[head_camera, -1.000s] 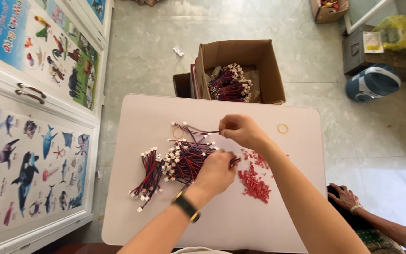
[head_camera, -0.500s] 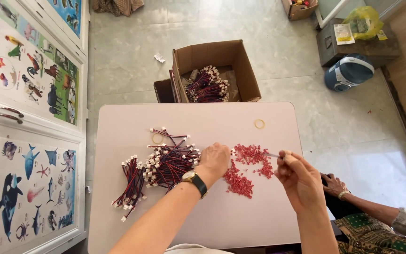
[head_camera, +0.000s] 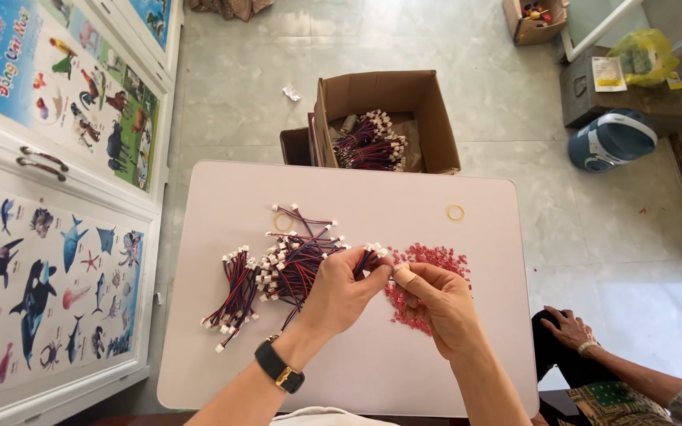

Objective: The person assembles small white plastic connectors onto bunches of red and black wires.

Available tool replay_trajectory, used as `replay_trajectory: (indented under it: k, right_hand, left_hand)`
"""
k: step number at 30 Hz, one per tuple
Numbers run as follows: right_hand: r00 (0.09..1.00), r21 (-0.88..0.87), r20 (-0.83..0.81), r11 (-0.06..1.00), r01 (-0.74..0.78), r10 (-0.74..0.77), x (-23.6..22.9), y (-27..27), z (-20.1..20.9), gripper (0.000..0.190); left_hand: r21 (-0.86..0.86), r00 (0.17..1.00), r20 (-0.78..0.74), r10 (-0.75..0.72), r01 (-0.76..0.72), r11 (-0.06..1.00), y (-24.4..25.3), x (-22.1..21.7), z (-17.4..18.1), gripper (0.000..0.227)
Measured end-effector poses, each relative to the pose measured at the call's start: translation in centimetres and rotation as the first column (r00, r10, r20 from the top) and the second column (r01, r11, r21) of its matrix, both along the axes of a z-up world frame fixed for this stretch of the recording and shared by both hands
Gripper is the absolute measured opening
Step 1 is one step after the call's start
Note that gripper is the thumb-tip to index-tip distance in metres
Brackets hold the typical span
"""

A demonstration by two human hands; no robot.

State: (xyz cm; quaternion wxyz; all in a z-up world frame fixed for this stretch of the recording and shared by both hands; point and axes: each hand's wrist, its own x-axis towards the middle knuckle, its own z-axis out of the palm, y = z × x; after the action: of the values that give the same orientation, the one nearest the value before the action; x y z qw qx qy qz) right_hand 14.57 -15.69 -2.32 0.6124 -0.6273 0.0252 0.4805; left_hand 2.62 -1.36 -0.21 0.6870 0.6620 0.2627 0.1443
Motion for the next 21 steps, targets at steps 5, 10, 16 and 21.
replay_trajectory:
  k: [5, 10, 16, 21]
  right_hand:
    - [1.000, 0.043, -0.004, 0.999, 0.030, -0.030, -1.1, 0.4, -0.8, 0.018]
    - [0.999, 0.109, -0.037, 0.993, 0.039, -0.035, -1.3, 0.9, -0.4, 0.019]
    - [0.993, 0.230, -0.085, 0.971, -0.065, 0.087, -0.6, 1.3, 1.4, 0.018]
    - [0.997, 0.103, -0.044, 0.993, -0.066, 0.071, -1.1, 1.7, 0.3, 0.020]
  left_hand:
    - [0.157, 0.996, 0.039, 0.080, -0.085, 0.984, -0.8, -1.0, 0.0, 0.015]
    - [0.371, 0.991, 0.136, 0.005, -0.056, 0.927, 0.2, -1.7, 0.0, 0.015]
    - [0.370, 0.991, 0.077, -0.109, 0.074, 0.926, 2.3, -2.0, 0.6, 0.014]
    - [0.502, 0.986, -0.031, -0.165, 0.158, 0.850, 3.3, -2.1, 1.7, 0.015]
